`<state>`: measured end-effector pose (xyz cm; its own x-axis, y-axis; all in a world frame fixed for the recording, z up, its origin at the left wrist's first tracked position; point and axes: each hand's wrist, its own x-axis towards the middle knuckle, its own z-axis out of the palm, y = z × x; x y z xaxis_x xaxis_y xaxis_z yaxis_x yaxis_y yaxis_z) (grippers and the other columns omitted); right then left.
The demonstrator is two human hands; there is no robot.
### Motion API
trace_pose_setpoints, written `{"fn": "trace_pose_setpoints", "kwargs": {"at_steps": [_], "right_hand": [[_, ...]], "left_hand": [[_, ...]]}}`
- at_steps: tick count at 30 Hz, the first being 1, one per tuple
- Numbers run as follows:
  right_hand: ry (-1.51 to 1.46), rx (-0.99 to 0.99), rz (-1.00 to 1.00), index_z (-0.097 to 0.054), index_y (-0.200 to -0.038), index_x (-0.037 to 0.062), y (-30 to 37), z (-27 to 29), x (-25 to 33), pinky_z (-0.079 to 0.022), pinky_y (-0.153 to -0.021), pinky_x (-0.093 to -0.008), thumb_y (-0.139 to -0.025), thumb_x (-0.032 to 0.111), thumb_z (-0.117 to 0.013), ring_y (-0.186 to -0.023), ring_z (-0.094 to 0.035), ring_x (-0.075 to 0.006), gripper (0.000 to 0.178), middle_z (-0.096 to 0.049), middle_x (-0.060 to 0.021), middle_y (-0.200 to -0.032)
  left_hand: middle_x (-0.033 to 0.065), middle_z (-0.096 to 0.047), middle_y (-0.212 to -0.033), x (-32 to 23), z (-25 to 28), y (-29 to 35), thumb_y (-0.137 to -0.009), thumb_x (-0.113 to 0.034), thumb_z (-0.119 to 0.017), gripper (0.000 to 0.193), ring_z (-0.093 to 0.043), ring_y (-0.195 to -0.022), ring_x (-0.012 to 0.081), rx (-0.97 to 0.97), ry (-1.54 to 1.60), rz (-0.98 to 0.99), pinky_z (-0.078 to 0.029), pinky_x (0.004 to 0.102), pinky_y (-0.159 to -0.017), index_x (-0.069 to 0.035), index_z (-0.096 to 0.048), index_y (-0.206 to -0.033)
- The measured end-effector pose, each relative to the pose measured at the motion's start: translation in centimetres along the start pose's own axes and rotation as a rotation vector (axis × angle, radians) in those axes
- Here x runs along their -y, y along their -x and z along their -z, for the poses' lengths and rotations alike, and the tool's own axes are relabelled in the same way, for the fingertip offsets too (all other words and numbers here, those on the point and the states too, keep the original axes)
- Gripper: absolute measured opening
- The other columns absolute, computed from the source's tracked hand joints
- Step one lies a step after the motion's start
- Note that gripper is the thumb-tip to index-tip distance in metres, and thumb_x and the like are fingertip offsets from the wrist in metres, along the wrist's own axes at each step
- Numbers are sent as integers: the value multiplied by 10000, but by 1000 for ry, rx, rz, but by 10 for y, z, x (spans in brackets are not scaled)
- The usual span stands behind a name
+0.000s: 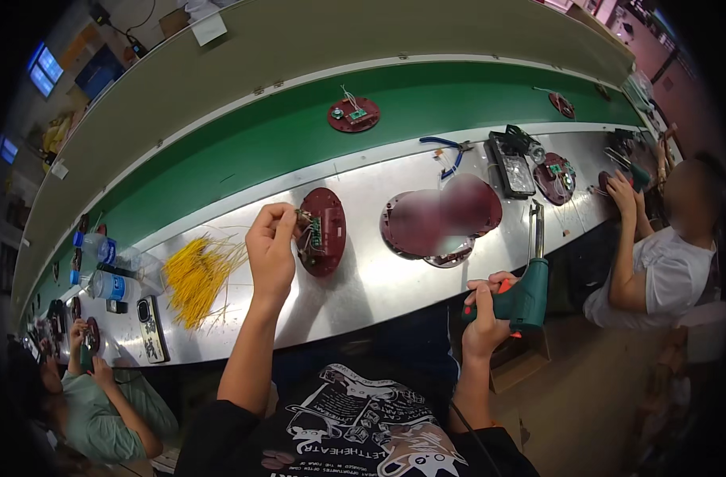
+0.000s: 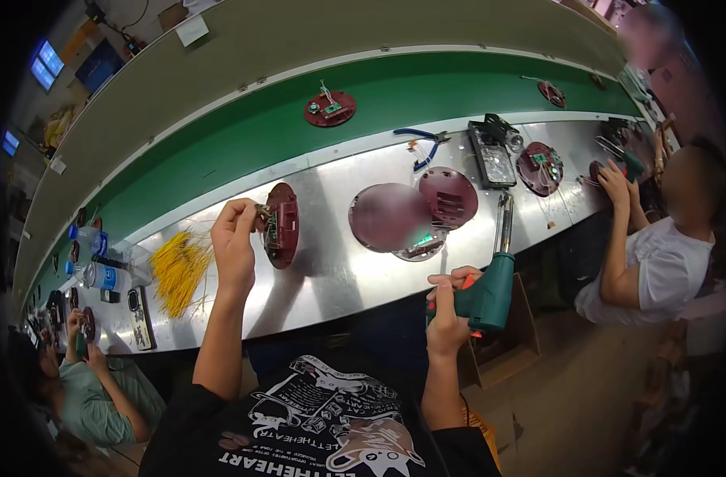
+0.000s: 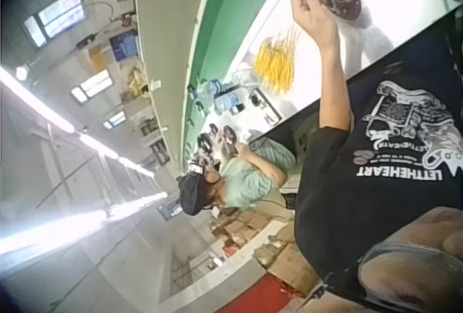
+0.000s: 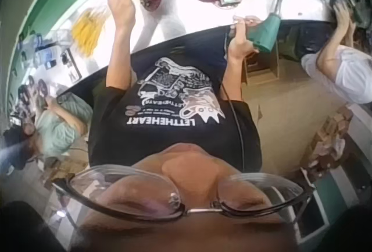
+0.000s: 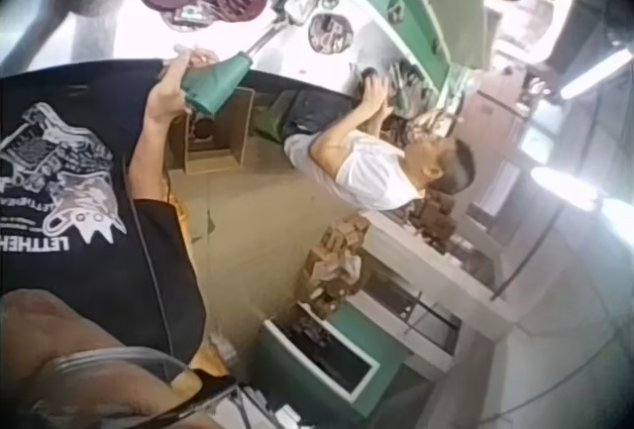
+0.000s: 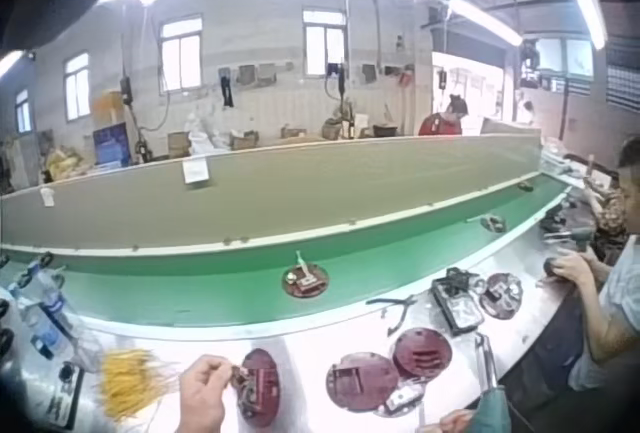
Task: Soldering electronic components onto small circuit boards on a factory assembly line.
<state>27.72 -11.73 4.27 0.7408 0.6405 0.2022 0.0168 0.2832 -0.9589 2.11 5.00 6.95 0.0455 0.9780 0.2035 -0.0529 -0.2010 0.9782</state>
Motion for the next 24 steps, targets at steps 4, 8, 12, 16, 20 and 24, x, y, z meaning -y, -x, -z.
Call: {"fn": "trace_pose_setpoints", "kwargs": {"at_steps": [4,8,12,16,20,24], "right_hand": [[-26,-57,12,-471,-1080,-11,-3,2,1,-497,-608,-253,-891,-52,-580,-698,-609,-146,222,-579,-126,-1018],[-39,-94,12,-470,-1077,-4,-3,6,0,-497,-611,-258,-889,-58,-570,-697,-604,-146,220,-583,-129,-1017],[-39,-101,17,-466,-1086,-2,-2,13,-2,-493,-612,-260,-888,-61,-563,-695,-603,-148,228,-591,-127,-1000],[-51,-141,32,-468,-1088,-4,1,18,2,-487,-609,-261,-895,-52,-558,-682,-596,-145,218,-604,-125,-967],[-39,-122,30,-476,-1082,-1,0,26,-4,-479,-602,-257,-901,-42,-558,-664,-586,-142,203,-623,-123,-909],[-70,-136,24,-485,-1070,2,-1,20,-3,-470,-600,-252,-905,-41,-554,-639,-568,-137,184,-637,-125,-864]], "left_hand": [[42,-676,-862,-2,-29,-24,-1010,-129,-578,159,-630,-798,98,117,-76,-44,-504,257,-726,15,-643,-993],[143,-689,-813,-14,-92,-35,-954,-177,-629,186,-681,-800,235,353,-335,-179,-524,328,-758,2,-674,-977],[148,-700,-1028,28,-130,-44,-939,-213,-641,248,-654,-967,267,598,-619,-266,-496,346,-851,-22,-662,-1095],[175,-654,-1189,38,-140,-38,-871,-302,-703,373,-572,-1156,336,701,-830,-428,-455,413,-965,-31,-653,-1121],[167,-586,-1296,39,-128,-20,-776,-362,-779,507,-475,-1263,368,619,-856,-641,-403,455,-1041,-39,-627,-1137],[146,-554,-1302,42,-113,-18,-697,-351,-839,585,-453,-1255,376,670,-830,-617,-385,467,-1064,-49,-588,-1131]]}}
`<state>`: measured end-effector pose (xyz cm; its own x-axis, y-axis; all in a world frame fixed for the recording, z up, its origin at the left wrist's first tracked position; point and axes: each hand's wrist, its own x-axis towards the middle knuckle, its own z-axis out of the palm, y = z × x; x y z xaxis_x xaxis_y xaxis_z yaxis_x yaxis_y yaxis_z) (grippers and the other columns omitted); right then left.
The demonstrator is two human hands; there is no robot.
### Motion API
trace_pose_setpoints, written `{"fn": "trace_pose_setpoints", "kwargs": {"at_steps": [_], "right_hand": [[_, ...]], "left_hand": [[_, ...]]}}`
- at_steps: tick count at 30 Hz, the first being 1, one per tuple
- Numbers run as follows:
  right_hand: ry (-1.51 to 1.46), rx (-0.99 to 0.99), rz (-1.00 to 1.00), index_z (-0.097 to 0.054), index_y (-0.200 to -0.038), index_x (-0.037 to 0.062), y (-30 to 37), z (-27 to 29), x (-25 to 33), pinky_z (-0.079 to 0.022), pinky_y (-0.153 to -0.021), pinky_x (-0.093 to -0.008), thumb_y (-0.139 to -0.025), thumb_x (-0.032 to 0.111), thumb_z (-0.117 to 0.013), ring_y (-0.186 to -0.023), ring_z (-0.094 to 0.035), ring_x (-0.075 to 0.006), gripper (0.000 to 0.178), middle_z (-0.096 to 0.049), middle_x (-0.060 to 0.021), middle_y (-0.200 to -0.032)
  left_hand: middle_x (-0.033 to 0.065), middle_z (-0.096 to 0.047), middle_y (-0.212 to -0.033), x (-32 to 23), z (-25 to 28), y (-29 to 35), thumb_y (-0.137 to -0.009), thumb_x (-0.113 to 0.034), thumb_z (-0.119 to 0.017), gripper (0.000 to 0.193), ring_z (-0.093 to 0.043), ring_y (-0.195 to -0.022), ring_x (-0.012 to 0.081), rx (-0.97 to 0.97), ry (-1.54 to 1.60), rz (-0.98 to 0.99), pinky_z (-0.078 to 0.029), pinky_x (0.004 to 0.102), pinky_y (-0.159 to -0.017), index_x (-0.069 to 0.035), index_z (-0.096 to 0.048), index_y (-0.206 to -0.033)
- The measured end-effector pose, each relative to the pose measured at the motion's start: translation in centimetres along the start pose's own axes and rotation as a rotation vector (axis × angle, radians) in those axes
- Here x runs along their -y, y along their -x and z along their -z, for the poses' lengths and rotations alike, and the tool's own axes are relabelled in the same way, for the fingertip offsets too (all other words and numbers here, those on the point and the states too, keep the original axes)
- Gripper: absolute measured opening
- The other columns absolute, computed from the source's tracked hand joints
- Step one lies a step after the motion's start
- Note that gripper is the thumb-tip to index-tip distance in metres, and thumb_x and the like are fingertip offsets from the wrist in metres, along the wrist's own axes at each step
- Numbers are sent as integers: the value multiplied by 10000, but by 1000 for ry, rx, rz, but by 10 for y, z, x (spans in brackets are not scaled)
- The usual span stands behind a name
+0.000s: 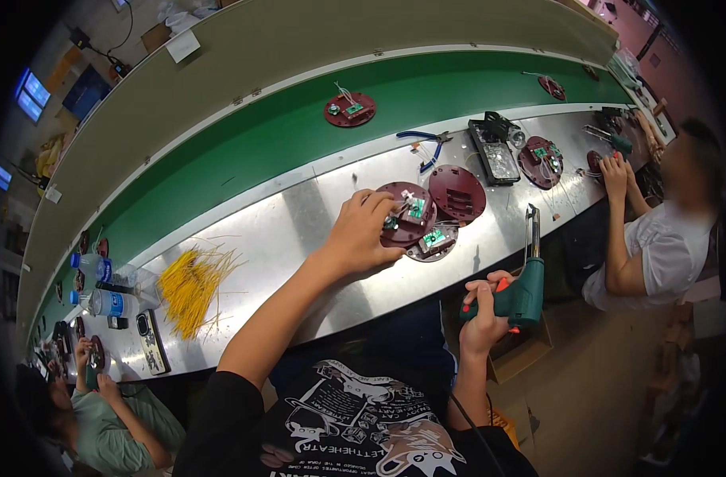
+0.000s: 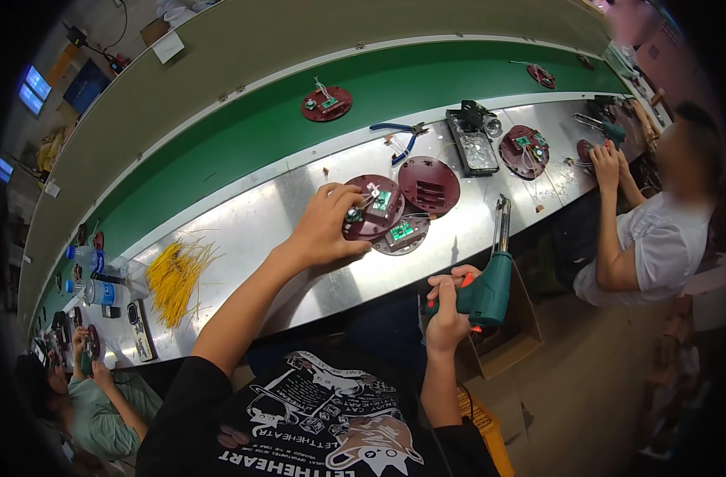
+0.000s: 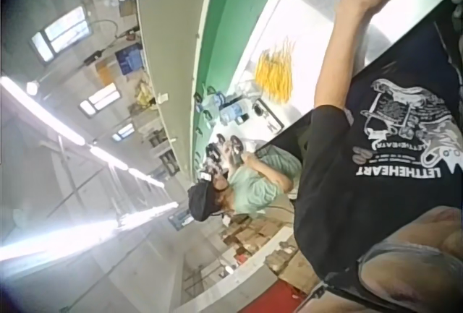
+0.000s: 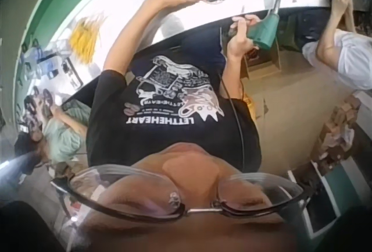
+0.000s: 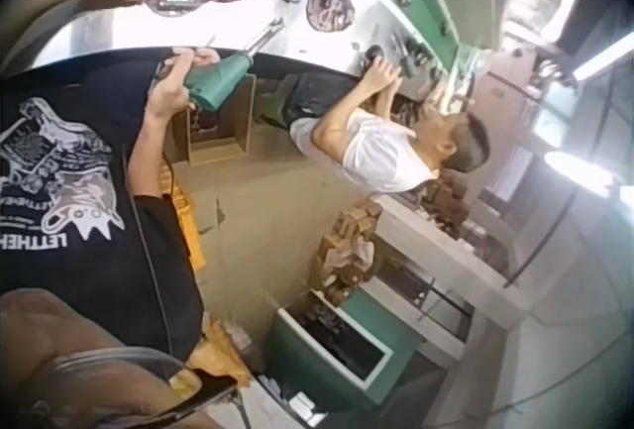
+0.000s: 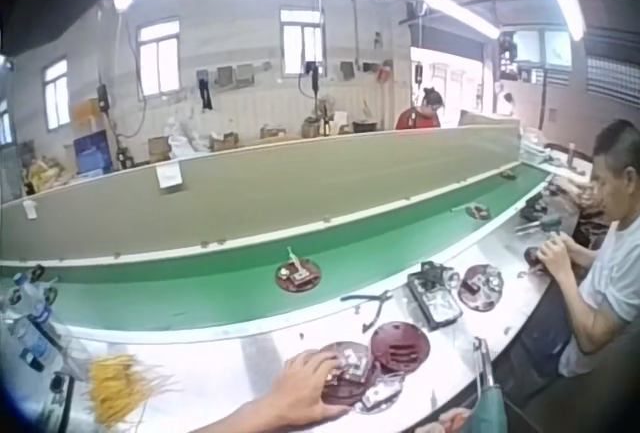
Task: Soldering electronic components onto small circuit boards on a factory assembly line.
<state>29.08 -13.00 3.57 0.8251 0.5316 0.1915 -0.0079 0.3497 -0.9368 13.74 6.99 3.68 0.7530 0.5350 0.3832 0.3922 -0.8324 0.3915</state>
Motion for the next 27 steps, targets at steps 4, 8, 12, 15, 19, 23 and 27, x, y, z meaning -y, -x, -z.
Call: {"fn": "trace_pose_setpoints", "kwargs": {"at_steps": [4,8,12,15,19,23,27], "right_hand": [[8,43,-9,-491,-1067,2,2,1,-2,-466,-596,-247,-908,-47,-551,-635,-566,-135,177,-642,-122,-827],[8,55,-22,-495,-1068,-1,4,-4,-3,-465,-592,-244,-910,-47,-551,-644,-569,-135,174,-642,-120,-814],[1,81,-20,-490,-1079,-3,7,-5,-2,-468,-592,-248,-909,-45,-554,-659,-579,-141,186,-631,-121,-855],[-3,73,3,-484,-1084,-3,8,-6,-1,-470,-591,-251,-908,-44,-555,-660,-579,-143,195,-617,-120,-894],[-1,63,9,-474,-1091,-2,8,-6,0,-472,-588,-258,-904,-47,-555,-659,-577,-146,209,-597,-118,-940],[-11,71,6,-469,-1095,2,11,-8,0,-470,-584,-260,-901,-49,-555,-659,-575,-145,218,-591,-114,-953],[-20,77,-6,-470,-1101,3,13,-11,1,-465,-582,-260,-903,-42,-554,-648,-570,-143,219,-598,-115,-934]], "left_hand": [[128,-563,-1222,10,12,17,-631,-282,-881,599,-474,-1194,359,34,121,58,-400,454,-1037,-57,-542,-1070],[119,-559,-1152,14,21,26,-607,-228,-903,592,-505,-1108,314,-27,266,181,-443,422,-975,-70,-491,-1002],[100,-566,-1103,27,28,26,-717,-206,-875,503,-563,-990,244,-130,610,285,-483,385,-915,-75,-468,-982],[94,-585,-1157,39,40,27,-824,-257,-823,427,-597,-953,206,-120,1042,408,-509,346,-838,-67,-525,-1064],[83,-616,-1140,37,60,18,-973,-331,-670,378,-630,-915,157,-215,1366,596,-542,312,-767,-46,-536,-1183],[92,-638,-1133,37,66,13,-1019,-404,-577,460,-644,-977,175,-211,1373,750,-571,343,-729,-33,-518,-1284],[94,-638,-1124,39,64,15,-1003,-379,-618,405,-643,-969,167,-297,1153,969,-565,352,-635,-35,-534,-1198]]}}
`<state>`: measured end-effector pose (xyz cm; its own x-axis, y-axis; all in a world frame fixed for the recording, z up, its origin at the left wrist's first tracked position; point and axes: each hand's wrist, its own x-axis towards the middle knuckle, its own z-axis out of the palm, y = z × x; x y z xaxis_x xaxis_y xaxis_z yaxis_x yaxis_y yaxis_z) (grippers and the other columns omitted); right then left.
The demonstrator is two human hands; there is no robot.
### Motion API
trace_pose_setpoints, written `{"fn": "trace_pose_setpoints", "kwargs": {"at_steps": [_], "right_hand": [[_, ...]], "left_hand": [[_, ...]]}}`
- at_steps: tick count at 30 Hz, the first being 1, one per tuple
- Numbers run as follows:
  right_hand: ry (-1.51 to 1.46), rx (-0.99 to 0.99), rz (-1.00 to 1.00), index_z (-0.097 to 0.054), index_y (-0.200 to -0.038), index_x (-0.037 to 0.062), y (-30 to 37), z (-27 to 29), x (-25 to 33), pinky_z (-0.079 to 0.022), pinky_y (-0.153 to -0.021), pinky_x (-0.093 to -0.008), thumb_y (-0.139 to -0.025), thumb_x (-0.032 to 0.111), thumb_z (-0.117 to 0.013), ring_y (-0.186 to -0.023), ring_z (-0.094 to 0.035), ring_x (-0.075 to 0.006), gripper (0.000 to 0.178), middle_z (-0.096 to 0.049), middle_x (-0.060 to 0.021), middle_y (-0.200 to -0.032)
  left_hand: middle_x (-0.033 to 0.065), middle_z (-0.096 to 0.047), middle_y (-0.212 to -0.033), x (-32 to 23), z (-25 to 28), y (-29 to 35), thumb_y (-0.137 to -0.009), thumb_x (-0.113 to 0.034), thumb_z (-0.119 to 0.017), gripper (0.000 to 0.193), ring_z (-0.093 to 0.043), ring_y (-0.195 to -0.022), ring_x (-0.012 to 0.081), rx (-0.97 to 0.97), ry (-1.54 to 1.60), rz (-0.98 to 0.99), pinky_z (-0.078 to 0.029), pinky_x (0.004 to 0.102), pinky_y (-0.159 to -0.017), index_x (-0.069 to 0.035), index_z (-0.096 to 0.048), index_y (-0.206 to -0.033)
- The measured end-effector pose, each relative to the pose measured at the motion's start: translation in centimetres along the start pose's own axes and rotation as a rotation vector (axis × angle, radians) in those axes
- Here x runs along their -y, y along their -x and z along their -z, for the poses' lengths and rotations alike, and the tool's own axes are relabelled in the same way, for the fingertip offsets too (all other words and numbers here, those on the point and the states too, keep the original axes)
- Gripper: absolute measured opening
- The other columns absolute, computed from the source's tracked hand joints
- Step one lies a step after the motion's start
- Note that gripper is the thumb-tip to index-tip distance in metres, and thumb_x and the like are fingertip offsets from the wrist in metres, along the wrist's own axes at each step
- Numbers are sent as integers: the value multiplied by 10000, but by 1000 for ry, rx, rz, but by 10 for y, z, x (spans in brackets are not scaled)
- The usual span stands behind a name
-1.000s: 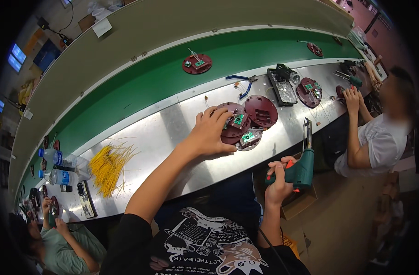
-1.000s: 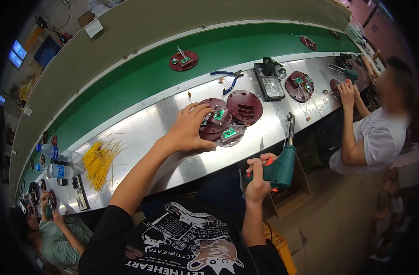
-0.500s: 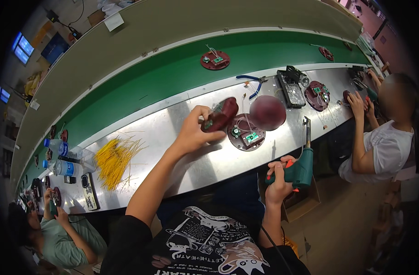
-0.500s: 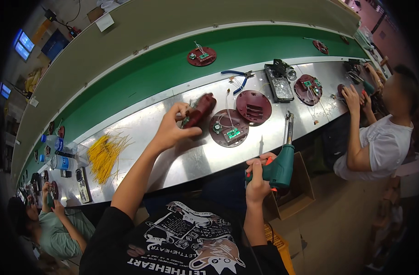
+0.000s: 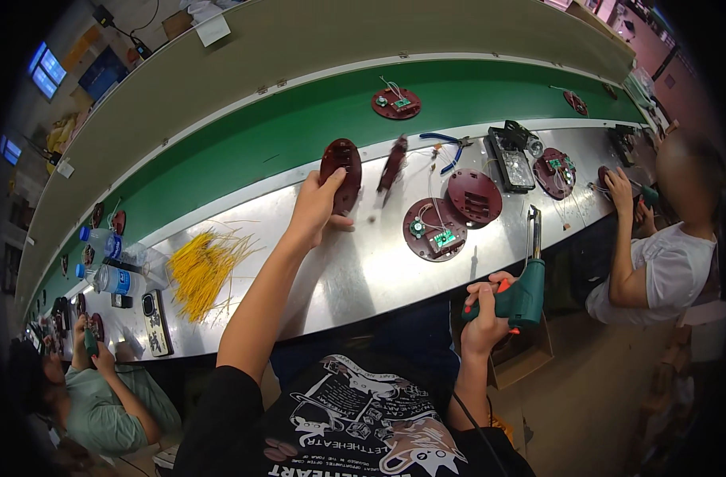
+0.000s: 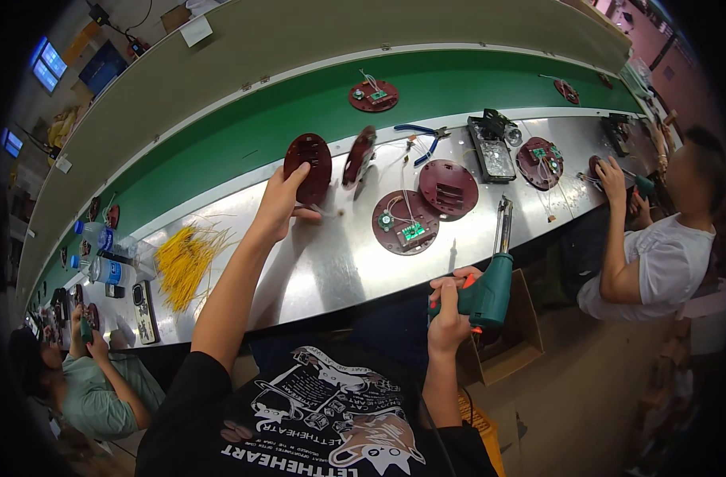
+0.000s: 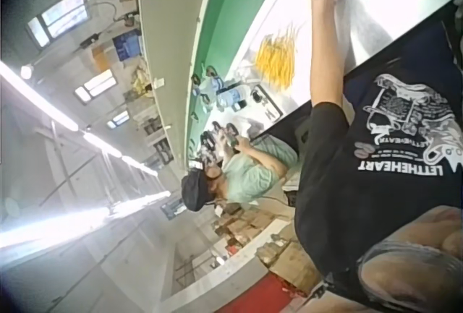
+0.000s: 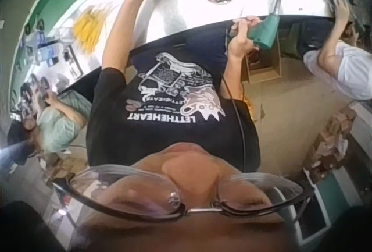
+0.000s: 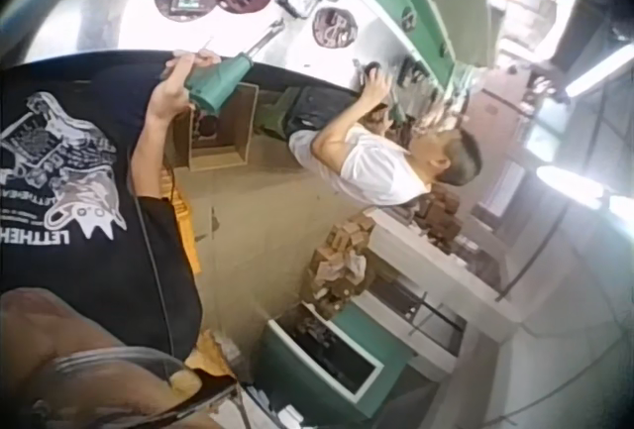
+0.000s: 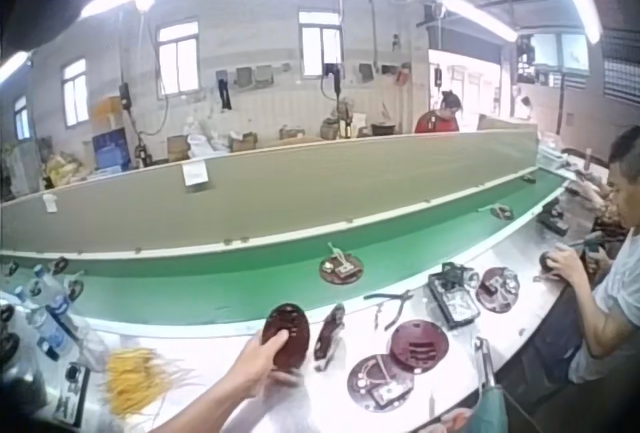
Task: Soldering electronic components onto small circuit boards on a factory assembly line.
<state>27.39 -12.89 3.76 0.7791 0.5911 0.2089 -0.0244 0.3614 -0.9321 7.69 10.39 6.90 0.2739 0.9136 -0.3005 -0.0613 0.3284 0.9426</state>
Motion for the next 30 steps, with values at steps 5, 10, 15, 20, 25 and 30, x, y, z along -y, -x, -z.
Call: {"fn": "trace_pose_setpoints", "kwargs": {"at_steps": [5,10,15,20,25,30], "right_hand": [[28,45,-16,-472,-1110,-4,1,8,-3,-458,-582,-258,-908,-25,-555,-622,-560,-143,220,-614,-118,-883],[1,86,-44,-478,-1116,-10,0,7,-8,-452,-577,-256,-908,-20,-555,-605,-552,-144,222,-621,-115,-827],[18,143,-49,-444,-1182,-35,4,5,-7,-481,-569,-279,-911,-15,-550,-634,-585,-166,292,-594,-157,-977],[15,239,-50,-392,-1246,-56,6,-3,-10,-528,-576,-312,-910,-19,-532,-666,-617,-197,365,-531,-193,-1118],[4,321,-100,-373,-1262,-60,13,-21,-11,-549,-584,-329,-900,-28,-518,-676,-624,-212,391,-520,-204,-1118],[52,378,-175,-363,-1271,-58,16,-16,-17,-550,-579,-330,-895,-28,-521,-676,-621,-216,409,-506,-216,-1129]], "left_hand": [[141,-616,-1171,20,14,27,-902,-302,-733,367,-630,-993,262,-145,-709,-392,-548,416,-725,-42,-525,-1059],[150,-604,-1185,44,20,78,-785,-253,-793,430,-545,-1096,353,-93,-1273,-770,-472,454,-890,-53,-537,-1067],[125,-595,-1186,49,27,112,-763,-242,-783,491,-478,-1185,370,-92,-1439,-786,-423,452,-951,-55,-591,-1175],[110,-613,-1164,38,32,99,-790,-220,-755,447,-498,-1166,370,-153,-1276,-876,-428,438,-958,-60,-633,-1189],[126,-646,-1129,49,32,67,-841,-154,-703,280,-578,-1076,323,49,-1043,-760,-458,410,-943,-31,-689,-1093],[133,-670,-1038,56,40,63,-864,-80,-641,199,-652,-905,267,98,-830,-608,-517,347,-810,-8,-706,-1038]]}}
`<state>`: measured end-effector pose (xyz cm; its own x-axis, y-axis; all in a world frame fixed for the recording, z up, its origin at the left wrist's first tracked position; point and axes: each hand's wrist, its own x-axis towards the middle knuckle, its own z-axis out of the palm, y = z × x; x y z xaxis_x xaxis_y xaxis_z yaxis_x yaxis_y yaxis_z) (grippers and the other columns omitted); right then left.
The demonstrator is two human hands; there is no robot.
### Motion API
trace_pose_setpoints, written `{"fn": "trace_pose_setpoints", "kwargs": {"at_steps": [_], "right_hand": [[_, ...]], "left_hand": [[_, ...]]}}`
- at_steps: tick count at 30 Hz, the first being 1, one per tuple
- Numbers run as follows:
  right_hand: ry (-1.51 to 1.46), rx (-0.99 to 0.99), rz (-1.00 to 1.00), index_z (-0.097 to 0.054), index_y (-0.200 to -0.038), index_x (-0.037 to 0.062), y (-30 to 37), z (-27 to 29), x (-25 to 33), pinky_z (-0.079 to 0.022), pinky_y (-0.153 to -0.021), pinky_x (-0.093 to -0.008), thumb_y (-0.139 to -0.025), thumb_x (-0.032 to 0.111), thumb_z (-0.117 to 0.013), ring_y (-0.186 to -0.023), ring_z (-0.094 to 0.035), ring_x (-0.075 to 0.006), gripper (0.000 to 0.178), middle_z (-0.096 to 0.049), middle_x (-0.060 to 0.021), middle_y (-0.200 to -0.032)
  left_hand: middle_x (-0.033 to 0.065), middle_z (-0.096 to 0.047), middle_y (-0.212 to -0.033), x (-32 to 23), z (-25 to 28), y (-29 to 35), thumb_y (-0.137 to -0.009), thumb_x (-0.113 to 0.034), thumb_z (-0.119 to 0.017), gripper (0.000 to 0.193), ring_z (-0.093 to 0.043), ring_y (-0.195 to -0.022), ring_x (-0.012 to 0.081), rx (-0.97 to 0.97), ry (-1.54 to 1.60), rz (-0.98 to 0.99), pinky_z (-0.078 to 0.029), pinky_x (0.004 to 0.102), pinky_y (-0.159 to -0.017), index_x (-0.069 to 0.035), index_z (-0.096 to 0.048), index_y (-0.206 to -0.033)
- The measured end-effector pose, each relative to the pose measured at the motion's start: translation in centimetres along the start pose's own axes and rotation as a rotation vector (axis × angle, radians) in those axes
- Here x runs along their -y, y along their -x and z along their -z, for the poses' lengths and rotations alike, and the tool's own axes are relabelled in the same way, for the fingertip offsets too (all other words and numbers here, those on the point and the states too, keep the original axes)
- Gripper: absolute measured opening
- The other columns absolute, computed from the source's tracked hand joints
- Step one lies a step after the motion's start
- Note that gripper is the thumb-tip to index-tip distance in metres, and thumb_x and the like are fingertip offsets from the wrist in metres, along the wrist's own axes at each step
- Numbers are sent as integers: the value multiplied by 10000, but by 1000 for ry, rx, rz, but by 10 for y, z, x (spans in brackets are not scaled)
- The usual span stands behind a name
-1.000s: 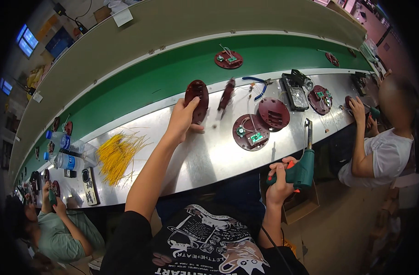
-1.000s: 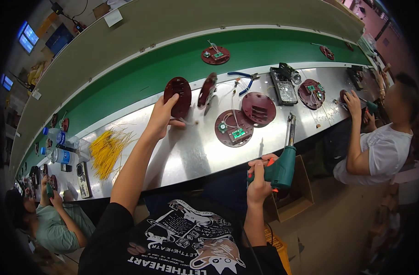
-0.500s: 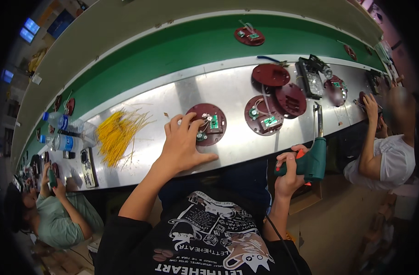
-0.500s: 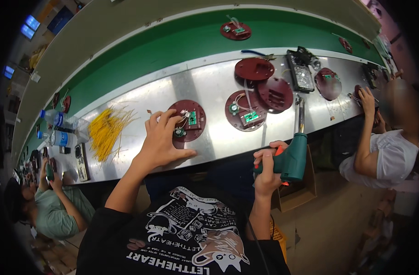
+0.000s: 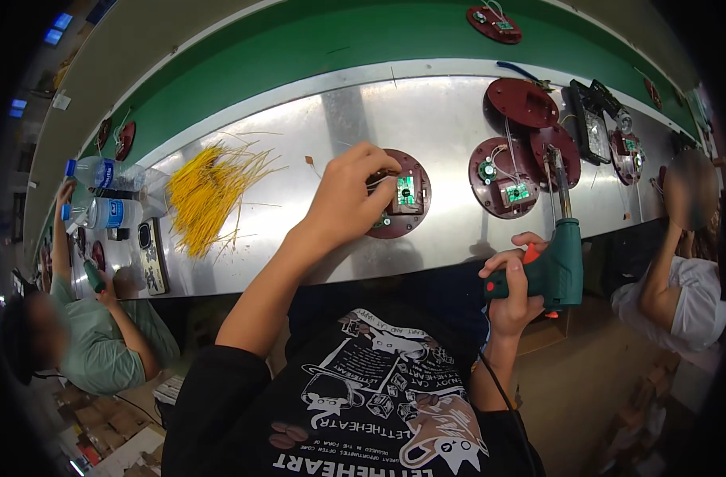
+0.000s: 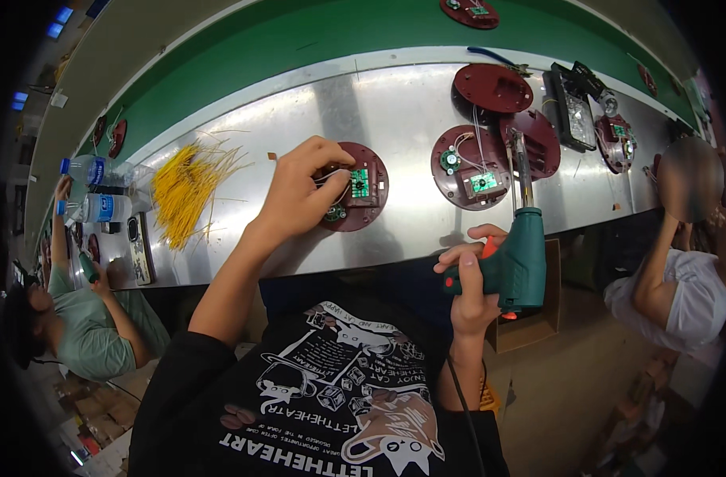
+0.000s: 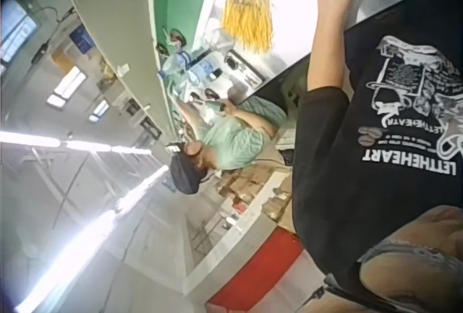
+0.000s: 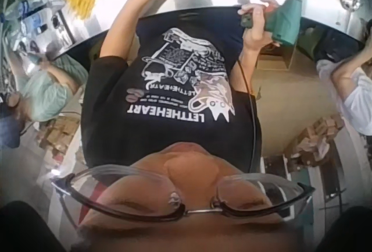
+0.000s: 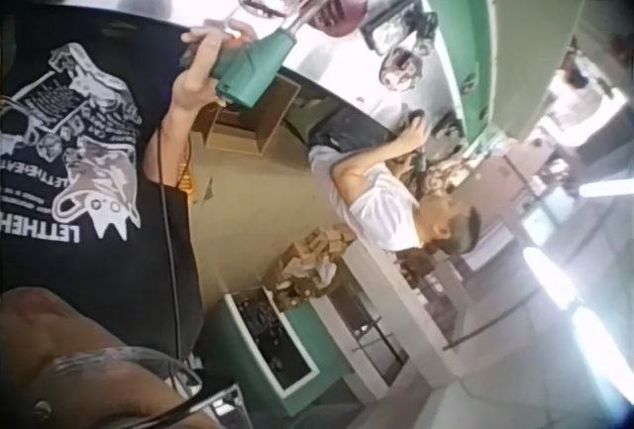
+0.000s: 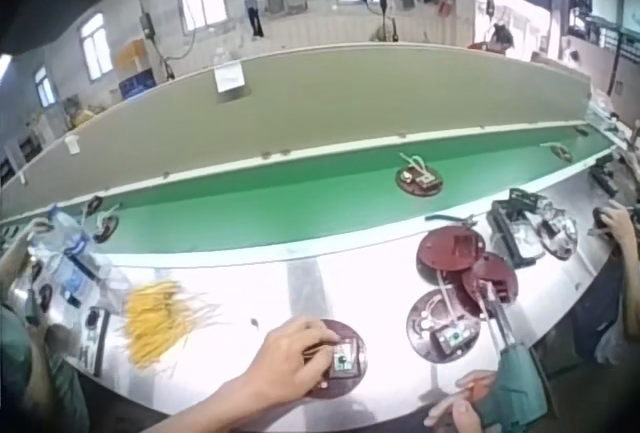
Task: Soldering electronic components onto small circuit boards on a factory assembly line.
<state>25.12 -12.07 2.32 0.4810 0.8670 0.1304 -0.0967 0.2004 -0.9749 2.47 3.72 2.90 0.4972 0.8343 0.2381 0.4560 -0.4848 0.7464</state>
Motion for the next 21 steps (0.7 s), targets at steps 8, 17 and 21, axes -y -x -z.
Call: {"fn": "trace_pose_setpoints", "kwargs": {"at_steps": [8,17,21], "right_hand": [[-32,-47,-9,-378,-1266,-49,-9,-7,-1,-550,-551,-329,-887,-40,-519,-666,-611,-215,405,-478,-235,-1155],[-57,-56,8,-418,-1243,-15,-14,-10,-6,-552,-533,-334,-880,-52,-526,-688,-628,-219,380,-482,-230,-1154],[-54,-37,8,-419,-1248,-6,-15,-10,-9,-552,-535,-333,-881,-48,-530,-693,-631,-217,386,-485,-228,-1151]], "left_hand": [[113,-695,-968,2,9,-1,-881,-45,-608,202,-671,-845,223,65,121,65,-524,308,-754,-6,-709,-1051],[116,-697,-964,6,3,-1,-887,-52,-623,192,-665,-844,193,17,146,79,-510,290,-741,-2,-714,-1049],[115,-700,-948,8,3,2,-874,-52,-643,194,-668,-823,186,23,126,38,-512,286,-732,0,-714,-1048]]}}
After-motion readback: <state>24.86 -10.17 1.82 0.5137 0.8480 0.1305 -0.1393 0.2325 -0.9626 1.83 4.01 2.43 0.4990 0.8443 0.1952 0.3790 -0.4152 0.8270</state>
